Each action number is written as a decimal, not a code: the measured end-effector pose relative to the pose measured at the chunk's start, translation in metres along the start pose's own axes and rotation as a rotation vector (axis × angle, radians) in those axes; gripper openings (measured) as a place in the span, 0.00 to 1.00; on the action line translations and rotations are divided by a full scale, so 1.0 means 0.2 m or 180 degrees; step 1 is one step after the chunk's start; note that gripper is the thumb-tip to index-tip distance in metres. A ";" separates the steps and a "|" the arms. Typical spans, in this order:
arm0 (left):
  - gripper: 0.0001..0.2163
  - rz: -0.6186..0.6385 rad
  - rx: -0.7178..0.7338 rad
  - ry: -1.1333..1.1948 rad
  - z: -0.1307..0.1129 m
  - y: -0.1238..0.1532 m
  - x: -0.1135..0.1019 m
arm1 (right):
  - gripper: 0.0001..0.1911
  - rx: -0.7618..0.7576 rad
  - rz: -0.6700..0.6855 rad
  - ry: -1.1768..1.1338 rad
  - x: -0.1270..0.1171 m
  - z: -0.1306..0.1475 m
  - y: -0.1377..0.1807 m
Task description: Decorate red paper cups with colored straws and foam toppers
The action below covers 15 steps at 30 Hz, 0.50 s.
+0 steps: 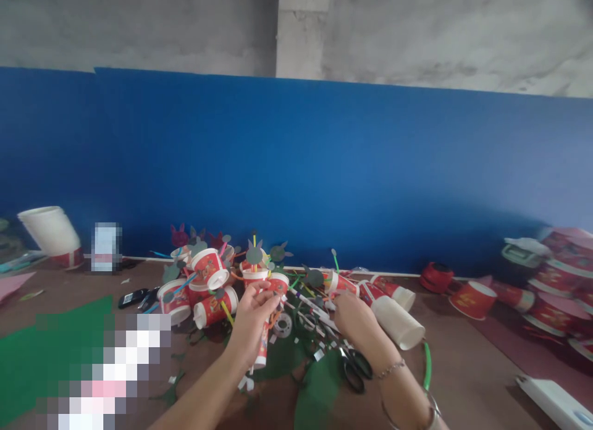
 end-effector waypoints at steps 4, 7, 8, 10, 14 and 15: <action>0.20 -0.0047 -0.0134 0.0099 0.03 -0.02 -0.01 | 0.09 0.0090 -0.0052 0.0024 0.03 0.00 0.00; 0.20 0.0028 -0.0166 0.0125 0.04 -0.02 -0.01 | 0.10 -0.0395 -0.0721 -0.1064 0.02 0.10 -0.01; 0.20 0.0065 -0.0167 0.0136 0.04 -0.02 -0.01 | 0.11 -0.0608 -0.0846 -0.1734 0.02 0.14 -0.01; 0.20 0.0125 -0.0175 0.0151 0.05 -0.02 -0.01 | 0.13 -0.0736 -0.0802 -0.2901 0.04 0.21 0.00; 0.20 0.0192 -0.0246 0.0168 0.05 -0.01 0.00 | 0.15 -0.0563 -0.0772 -0.3878 0.07 0.27 0.01; 0.19 0.0217 -0.0262 0.0172 0.05 -0.01 0.00 | 0.15 -0.0591 -0.0783 -0.3984 0.07 0.28 0.01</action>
Point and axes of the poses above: each hand's wrist, its own y-axis away from the middle knuckle, its own x-axis out of the palm, z = x × y, the point moved 1 cm from there along -y, towards the middle knuckle, and after that the axes turned 14 degrees about -x, right-handed, at the moved point
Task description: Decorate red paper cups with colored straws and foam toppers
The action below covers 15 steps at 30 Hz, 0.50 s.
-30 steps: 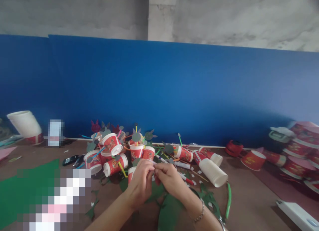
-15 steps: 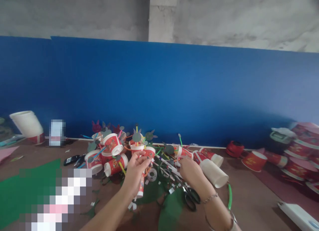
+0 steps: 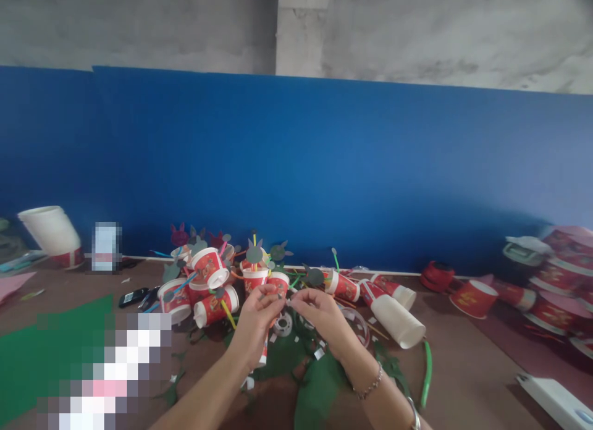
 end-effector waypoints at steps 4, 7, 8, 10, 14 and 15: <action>0.18 0.0112 -0.0032 -0.0030 0.00 0.00 0.00 | 0.13 -0.0117 0.0098 -0.0161 0.00 0.00 0.00; 0.18 0.0149 -0.0051 -0.0034 0.01 0.00 0.00 | 0.12 -0.0099 0.0027 0.0058 0.00 0.00 0.00; 0.18 0.0153 -0.0053 -0.0032 0.01 0.00 0.00 | 0.12 -0.0077 0.0022 0.0127 0.00 0.00 0.00; 0.18 0.0150 -0.0061 -0.0037 0.01 0.00 0.00 | 0.12 -0.0046 0.0086 0.0185 0.00 -0.01 0.00; 0.18 0.0113 -0.0057 -0.0073 0.01 0.00 0.00 | 0.12 -0.0205 0.0239 0.0291 0.01 0.00 0.01; 0.18 0.0081 -0.0018 -0.0102 0.01 -0.01 0.00 | 0.11 -0.0328 0.0227 0.0392 0.01 0.01 0.01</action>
Point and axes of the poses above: each hand's wrist, its own y-axis away from the middle knuckle, its own x-axis out of the palm, z = x × y, the point moved 1 cm from there along -y, towards the middle knuckle, and after that the axes turned 14 degrees about -x, right-handed, at the moved point
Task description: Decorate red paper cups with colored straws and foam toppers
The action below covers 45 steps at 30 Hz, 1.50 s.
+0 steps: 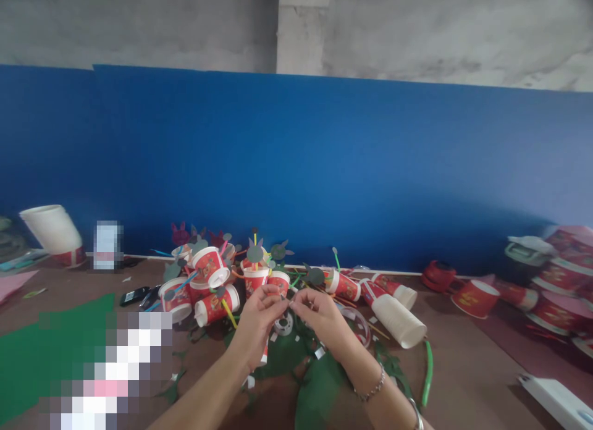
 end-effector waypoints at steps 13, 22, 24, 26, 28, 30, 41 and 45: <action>0.15 -0.0803 0.0359 -0.0495 -0.04 -0.01 -0.03 | 0.11 0.0158 -0.0089 0.0269 0.06 0.00 0.01; 0.14 -0.0761 0.0286 -0.0486 -0.04 0.00 -0.01 | 0.11 0.0140 -0.0129 0.0377 0.09 -0.01 0.01; 0.14 -0.0749 0.0286 -0.0475 -0.04 0.01 -0.01 | 0.12 0.0131 -0.0179 0.0442 0.09 -0.01 0.01; 0.14 -0.0745 0.0288 -0.0476 -0.04 0.01 0.00 | 0.12 0.0128 -0.0204 0.0477 0.09 -0.01 0.01; 0.13 -0.0752 0.0298 -0.0482 -0.04 0.02 0.00 | 0.11 0.0134 -0.0221 0.0493 0.09 -0.01 0.01; 0.13 -0.0758 0.0311 -0.0505 -0.04 0.02 0.00 | 0.11 0.0140 -0.0249 0.0531 0.09 -0.02 0.01; 0.15 -0.0636 0.0311 -0.0512 -0.03 0.03 0.01 | 0.09 -0.0014 -0.0330 0.0491 0.09 -0.03 0.02; 0.16 -0.0499 0.0253 -0.0442 -0.03 0.03 0.02 | 0.07 -0.0031 -0.0267 0.0468 0.09 -0.02 0.02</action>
Point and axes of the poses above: each hand's wrist, its own y-axis away from the middle knuckle, its own x-axis out of the palm, z = x × y, the point moved 1 cm from there along -y, towards the middle knuckle, and after that the axes turned 14 degrees about -x, right-handed, at the moved point
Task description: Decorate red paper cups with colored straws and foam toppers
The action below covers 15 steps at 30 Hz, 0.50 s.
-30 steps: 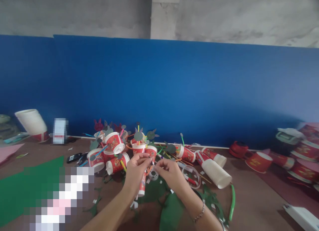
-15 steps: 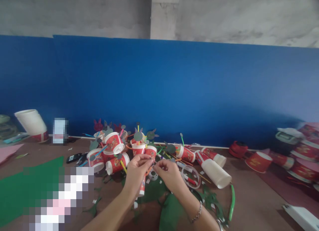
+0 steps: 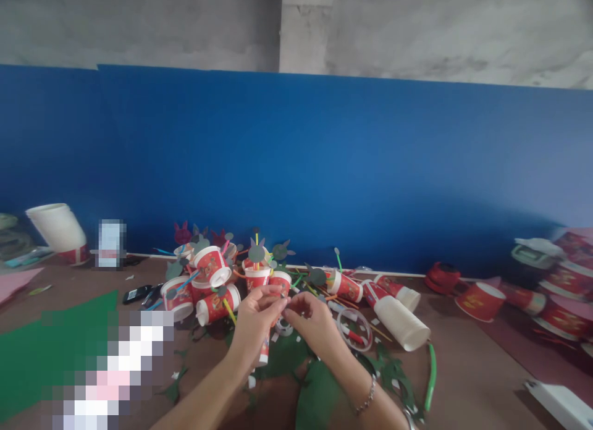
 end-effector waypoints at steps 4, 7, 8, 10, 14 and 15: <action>0.18 0.0043 -0.0061 0.0007 0.00 0.00 0.00 | 0.08 -0.0231 0.0081 0.0023 -0.02 0.02 0.00; 0.13 0.0007 0.0072 -0.0260 0.00 -0.01 0.00 | 0.08 -0.0410 0.0056 -0.0127 -0.04 0.04 -0.01; 0.09 -0.0037 0.0189 -0.0452 0.01 -0.01 -0.01 | 0.08 -0.0438 0.0052 -0.0148 -0.04 0.04 -0.01; 0.07 -0.0127 0.0450 -0.0874 0.01 -0.02 -0.01 | 0.08 -0.0469 0.0050 -0.0157 -0.05 0.03 -0.01; 0.09 -0.0216 0.0754 -0.1283 0.01 -0.02 -0.02 | 0.08 -0.0288 0.0048 -0.0062 -0.05 0.01 -0.02; 0.09 -0.0293 0.0832 -0.1328 0.00 -0.03 -0.03 | 0.07 -0.0181 0.0028 -0.0072 -0.05 0.01 -0.02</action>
Point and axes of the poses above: each hand's wrist, its own y-axis away from the middle knuckle, its own x-axis out of the palm, z = x × y, the point moved 1 cm from there along -y, towards the middle knuckle, and after that the axes turned 14 degrees about -x, right-handed, at the moved point
